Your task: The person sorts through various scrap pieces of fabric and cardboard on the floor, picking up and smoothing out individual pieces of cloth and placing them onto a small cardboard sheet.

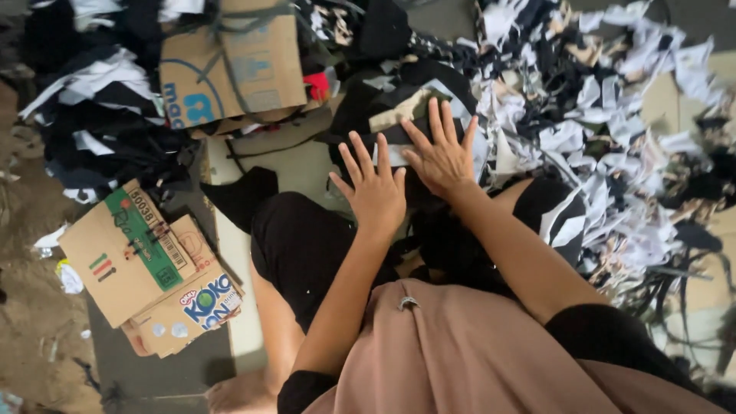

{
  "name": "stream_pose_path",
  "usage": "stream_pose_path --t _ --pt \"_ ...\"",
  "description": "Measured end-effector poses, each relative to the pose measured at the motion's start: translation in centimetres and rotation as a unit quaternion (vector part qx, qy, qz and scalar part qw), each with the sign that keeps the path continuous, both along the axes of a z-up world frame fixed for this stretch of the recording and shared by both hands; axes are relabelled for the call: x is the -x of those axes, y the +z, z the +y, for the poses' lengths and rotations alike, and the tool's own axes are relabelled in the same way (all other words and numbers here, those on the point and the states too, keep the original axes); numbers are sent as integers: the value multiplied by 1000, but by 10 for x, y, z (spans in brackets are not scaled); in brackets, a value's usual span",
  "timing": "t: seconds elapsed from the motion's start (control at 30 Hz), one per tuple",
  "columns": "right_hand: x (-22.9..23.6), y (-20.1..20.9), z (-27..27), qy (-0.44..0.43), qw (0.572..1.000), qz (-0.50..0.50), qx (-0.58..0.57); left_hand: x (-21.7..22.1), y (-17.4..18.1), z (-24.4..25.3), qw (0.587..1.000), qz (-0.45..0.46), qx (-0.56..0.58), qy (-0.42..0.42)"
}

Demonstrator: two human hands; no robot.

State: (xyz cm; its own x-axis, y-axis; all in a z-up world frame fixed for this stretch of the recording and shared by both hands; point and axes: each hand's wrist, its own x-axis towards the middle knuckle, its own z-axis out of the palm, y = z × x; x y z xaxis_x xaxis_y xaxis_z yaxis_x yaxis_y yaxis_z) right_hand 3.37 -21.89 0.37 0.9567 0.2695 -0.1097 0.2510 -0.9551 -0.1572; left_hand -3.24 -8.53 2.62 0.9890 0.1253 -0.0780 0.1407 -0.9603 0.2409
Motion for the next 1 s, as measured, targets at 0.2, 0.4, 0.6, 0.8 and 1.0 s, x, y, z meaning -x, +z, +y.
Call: stream_pose_path --t 0.2,0.4,0.6,0.8,1.0 --pt "-3 -21 -5 -6 999 -9 -40 -7 -50 7 990 120 67 -41" --pt "-11 -3 -1 24 998 44 41 -16 -69 8 988 144 30 -53" --pt "-11 3 2 14 998 54 39 -30 -24 14 961 251 108 -51" --pt "-14 39 -14 47 993 103 -29 12 -17 23 971 143 184 -58" --pt "81 47 -79 159 982 -99 -20 65 -45 21 966 102 234 -43"
